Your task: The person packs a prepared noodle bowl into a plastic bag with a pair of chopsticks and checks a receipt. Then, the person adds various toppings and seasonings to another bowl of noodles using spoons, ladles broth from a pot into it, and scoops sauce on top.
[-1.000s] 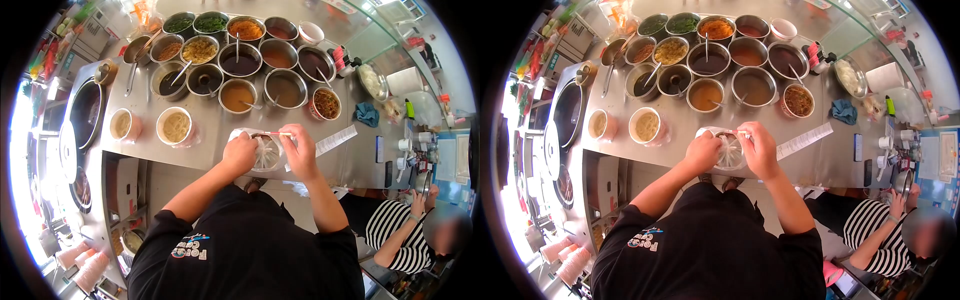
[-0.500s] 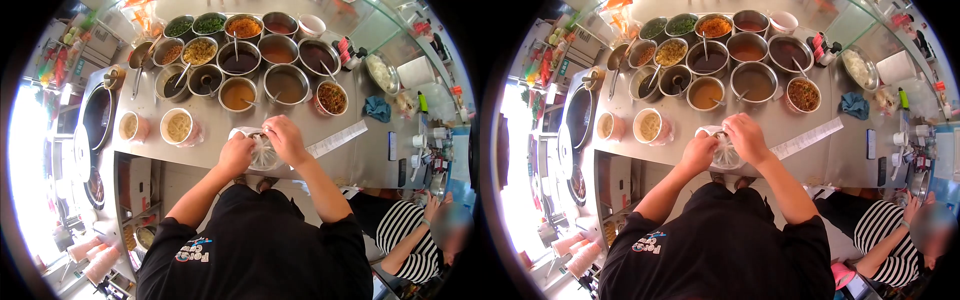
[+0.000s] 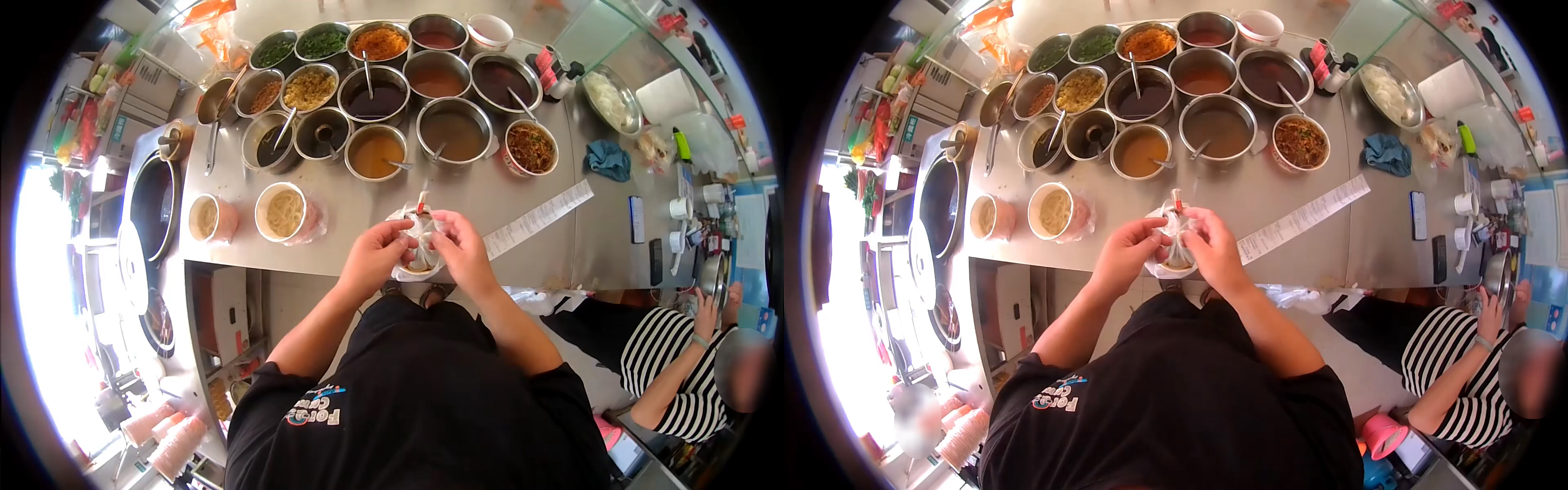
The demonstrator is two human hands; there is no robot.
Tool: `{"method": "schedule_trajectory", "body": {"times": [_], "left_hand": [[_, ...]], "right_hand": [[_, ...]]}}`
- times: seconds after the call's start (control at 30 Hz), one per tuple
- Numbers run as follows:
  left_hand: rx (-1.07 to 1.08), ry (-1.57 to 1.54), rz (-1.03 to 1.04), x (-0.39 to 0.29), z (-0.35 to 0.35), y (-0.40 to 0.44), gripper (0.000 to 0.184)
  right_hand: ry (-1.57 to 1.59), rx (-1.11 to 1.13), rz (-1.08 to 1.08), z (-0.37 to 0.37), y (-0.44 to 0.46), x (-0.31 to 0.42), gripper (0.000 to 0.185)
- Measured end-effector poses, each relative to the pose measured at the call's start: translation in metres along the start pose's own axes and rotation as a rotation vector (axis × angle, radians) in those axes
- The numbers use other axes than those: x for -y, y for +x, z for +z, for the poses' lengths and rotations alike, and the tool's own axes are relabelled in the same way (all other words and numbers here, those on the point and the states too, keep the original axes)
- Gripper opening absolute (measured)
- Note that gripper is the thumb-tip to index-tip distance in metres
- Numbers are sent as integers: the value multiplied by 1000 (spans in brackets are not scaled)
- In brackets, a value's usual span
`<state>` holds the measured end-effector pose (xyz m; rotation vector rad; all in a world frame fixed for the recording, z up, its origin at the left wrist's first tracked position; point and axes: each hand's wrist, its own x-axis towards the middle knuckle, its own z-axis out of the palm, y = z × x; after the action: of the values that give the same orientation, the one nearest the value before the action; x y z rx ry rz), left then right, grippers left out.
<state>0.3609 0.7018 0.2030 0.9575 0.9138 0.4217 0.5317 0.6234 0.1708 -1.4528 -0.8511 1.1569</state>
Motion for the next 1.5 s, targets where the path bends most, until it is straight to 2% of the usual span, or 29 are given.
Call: {"method": "schedule_trajectory", "body": {"times": [0.07,0.1,0.17,0.23,0.3,0.33,0.37,0.43,0.47,0.53,0.6,0.63,0.67,0.73,0.77,0.83,0.9,0.97,1.03,1.07,1.13,1.17,1.23,1.27,1.3,1.37,1.4,1.47,1.5], "left_hand": [[39,-80,-17,2,3,6,33],[70,-168,-35,-1,7,9,34],[122,-314,-129,-13,4,10,35],[155,-467,-227,-12,3,11,36],[244,-425,13,4,-2,14,38],[236,-181,51,8,3,9,39],[237,-16,-38,10,10,2,41],[224,390,218,15,13,4,34],[228,403,223,11,14,9,34],[264,518,336,-4,18,14,21],[226,670,354,-6,17,13,16],[184,810,376,-7,17,13,11],[188,820,375,-5,14,14,11],[-98,749,296,3,8,17,7],[-98,753,296,8,6,20,7],[-240,772,472,15,9,23,10],[-108,810,359,15,6,24,12],[54,847,252,8,3,27,15],[331,410,-67,-15,3,25,20],[356,413,-66,-18,6,25,20],[132,458,-98,-23,9,23,19],[146,465,-100,-14,7,26,19],[-170,462,177,5,4,34,18],[-244,722,282,10,9,30,15],[-252,951,388,10,15,26,12],[-51,904,212,-1,22,18,12],[-45,907,217,0,20,20,12],[132,456,73,1,12,23,13],[137,461,77,-1,12,24,13]], "right_hand": [[-111,179,6,9,-1,21,43],[-108,159,6,14,-5,23,43],[-678,82,-581,22,-18,27,43],[-694,58,-584,19,-34,50,43],[-697,34,-598,4,-42,60,42],[-684,-59,-593,-3,-41,55,45],[-683,-56,-596,-10,-34,43,45],[-517,63,-349,-20,-14,23,48],[-337,244,-85,-25,-9,24,48],[-264,301,-117,-16,4,14,49],[-101,413,98,-15,16,10,39],[-91,408,96,-16,17,6,39],[-201,387,69,-19,19,-2,32],[-305,362,43,-20,18,-2,25],[-363,321,-40,-20,16,-1,20],[-421,275,-119,-18,12,-2,16],[-528,5,-427,-12,15,-14,9],[-509,-13,-500,-13,19,-22,10],[-493,-32,-572,-15,20,-21,11],[-476,-17,-582,-15,19,-18,9],[-485,-8,-584,-14,21,-19,8],[-487,-23,-579,-14,19,-19,8],[-479,24,-572,-15,19,-16,8],[-482,17,-571,-14,20,-17,8],[-493,-5,-613,-13,24,-19,7],[-505,-33,-658,-13,30,-22,6],[-498,1,-676,-15,33,-22,7],[-490,28,-695,-18,33,-23,8],[-494,8,-678,-19,28,-21,11]]}}
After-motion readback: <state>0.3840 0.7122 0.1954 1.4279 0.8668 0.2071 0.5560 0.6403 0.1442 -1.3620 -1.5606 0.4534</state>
